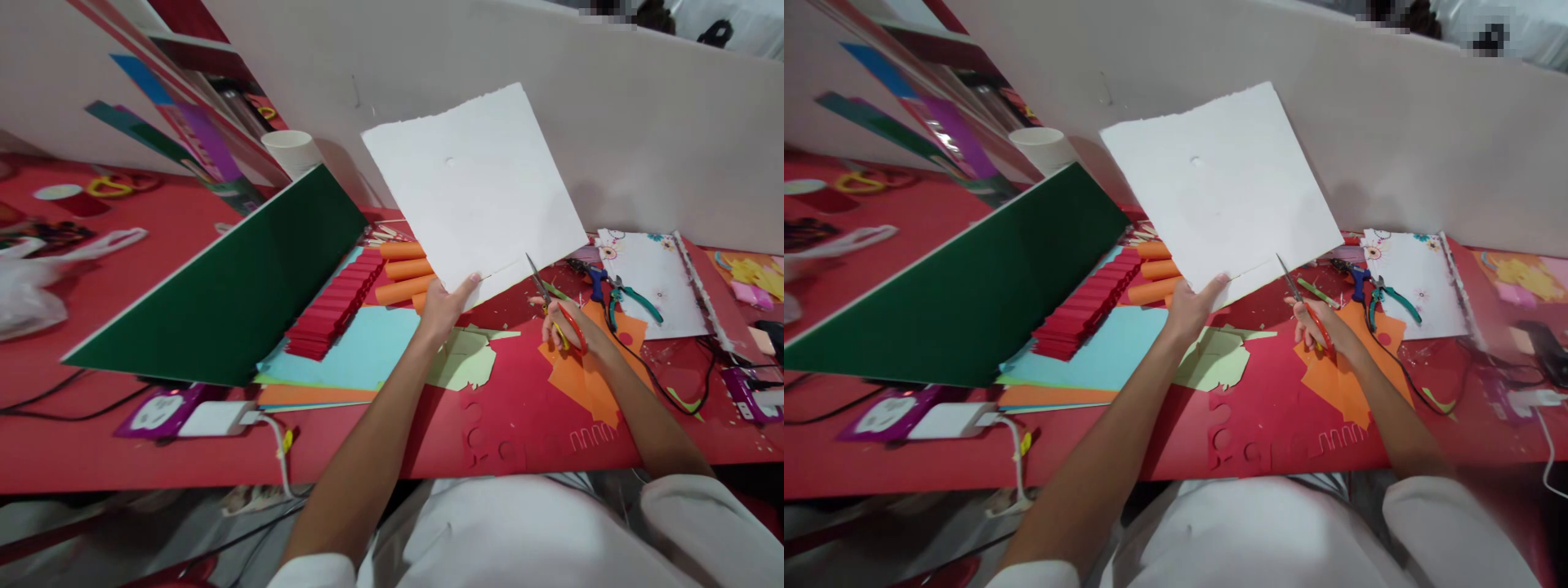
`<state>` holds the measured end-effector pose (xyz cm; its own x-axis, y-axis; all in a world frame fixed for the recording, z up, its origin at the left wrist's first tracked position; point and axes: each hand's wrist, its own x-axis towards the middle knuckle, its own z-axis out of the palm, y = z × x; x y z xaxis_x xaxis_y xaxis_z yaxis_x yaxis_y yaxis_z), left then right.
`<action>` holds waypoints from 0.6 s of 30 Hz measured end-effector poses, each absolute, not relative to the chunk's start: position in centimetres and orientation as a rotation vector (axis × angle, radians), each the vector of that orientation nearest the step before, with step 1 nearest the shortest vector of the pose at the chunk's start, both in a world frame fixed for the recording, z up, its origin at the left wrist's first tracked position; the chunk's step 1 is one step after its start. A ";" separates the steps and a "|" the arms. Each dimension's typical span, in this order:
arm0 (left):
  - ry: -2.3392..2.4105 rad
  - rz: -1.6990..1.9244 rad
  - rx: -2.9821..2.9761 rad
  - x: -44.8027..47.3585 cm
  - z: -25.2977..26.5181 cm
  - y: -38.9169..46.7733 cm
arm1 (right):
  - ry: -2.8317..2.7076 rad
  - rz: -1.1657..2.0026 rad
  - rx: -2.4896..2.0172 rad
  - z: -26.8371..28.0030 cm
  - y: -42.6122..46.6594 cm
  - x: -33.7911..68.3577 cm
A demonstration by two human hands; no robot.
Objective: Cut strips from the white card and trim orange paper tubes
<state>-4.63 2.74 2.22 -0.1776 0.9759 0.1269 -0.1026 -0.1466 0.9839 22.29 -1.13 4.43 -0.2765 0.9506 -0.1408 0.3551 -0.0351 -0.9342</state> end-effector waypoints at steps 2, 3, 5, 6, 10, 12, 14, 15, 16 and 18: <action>1.181 1.497 1.124 -4.6 2.2 2.8 | -1.683 1.335 -1.369 4.5 -1.2 22.4; 1.182 1.498 1.120 -4.6 2.2 2.8 | -1.691 1.334 -1.363 4.5 -1.2 22.5; 1.188 1.496 1.115 -4.6 2.2 2.8 | -1.708 1.328 -1.350 4.4 -1.2 22.5; 1.194 1.491 1.114 -4.6 2.2 2.8 | -1.715 1.328 -1.344 4.4 -1.2 22.6; 1.216 1.475 1.124 -4.7 2.3 2.8 | -1.728 1.345 -1.319 4.0 -1.1 22.5; 1.211 1.479 1.131 -4.7 2.2 2.8 | -1.729 1.353 -1.288 3.8 -1.0 22.4; 1.209 1.483 1.136 -4.7 2.1 2.8 | -1.728 1.365 -1.235 3.8 -1.0 22.3; 1.209 1.483 1.139 -4.7 2.1 2.8 | -1.725 1.372 -1.212 3.9 -1.0 22.3; 1.208 1.482 1.143 -4.7 2.0 2.8 | -1.720 1.378 -1.203 4.0 -1.1 22.3; 1.203 1.477 1.148 -4.7 1.9 2.9 | -1.706 1.380 -1.235 4.2 -1.2 22.3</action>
